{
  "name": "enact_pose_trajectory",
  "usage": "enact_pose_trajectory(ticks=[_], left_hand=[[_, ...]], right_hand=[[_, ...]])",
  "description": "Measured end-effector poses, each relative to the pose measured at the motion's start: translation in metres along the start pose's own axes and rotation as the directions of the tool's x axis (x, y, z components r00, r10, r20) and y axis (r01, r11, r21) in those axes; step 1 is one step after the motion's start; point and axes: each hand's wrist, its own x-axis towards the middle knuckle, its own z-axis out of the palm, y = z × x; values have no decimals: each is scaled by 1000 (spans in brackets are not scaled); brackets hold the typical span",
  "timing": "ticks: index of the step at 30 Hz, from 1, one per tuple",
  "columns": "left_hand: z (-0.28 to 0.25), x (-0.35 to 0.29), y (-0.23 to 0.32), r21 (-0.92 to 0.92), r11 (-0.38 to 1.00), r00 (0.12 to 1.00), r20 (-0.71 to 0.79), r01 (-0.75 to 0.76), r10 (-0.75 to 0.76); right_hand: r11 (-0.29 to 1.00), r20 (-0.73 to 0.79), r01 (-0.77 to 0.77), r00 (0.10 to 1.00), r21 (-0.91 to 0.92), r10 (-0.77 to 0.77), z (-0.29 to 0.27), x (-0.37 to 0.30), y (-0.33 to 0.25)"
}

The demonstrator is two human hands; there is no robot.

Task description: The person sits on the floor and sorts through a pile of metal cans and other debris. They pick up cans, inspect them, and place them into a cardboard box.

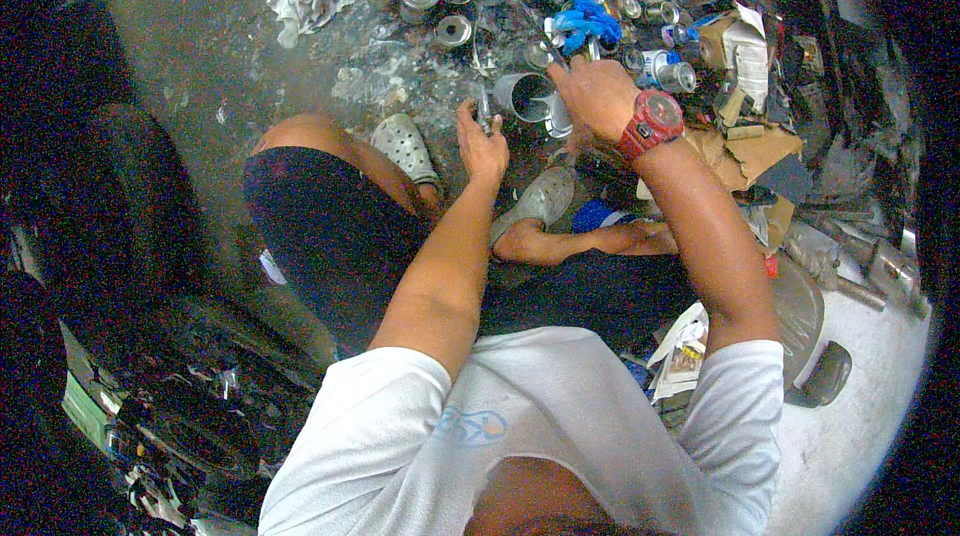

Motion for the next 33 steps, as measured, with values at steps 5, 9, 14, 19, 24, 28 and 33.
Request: enact_pose_trajectory(ticks=[5,9,14,19,24,28,33], left_hand=[[-3,0,1,-12,1000,1000,14,20,-20],[-1,-2,2,1,999,999,22,35,-35],[1,-1,-3,5,1000,1000,13,21,-21],[-3,-2,3,0,998,997,48,68,-68],[-7,-2,8,36,993,990,82,110,-113],[-3,-1,-1,30,997,994,81,73,-76],[-2,2,-7,12,991,989,69,134,-134]], right_hand=[[998,-20,-9,1000,-67,8,1,3,-2],[996,-48,-15,999,-87,10,4,4,-1],[996,-22,-11,1000,-89,9,3,7,3],[994,-42,0,999,-109,-4,4,5,6],[997,-42,-20,999,-72,17,12,2,6],[995,95,-96,991,34,92,10,2,4],[918,166,-198,975,344,148,-4,-17,2]])
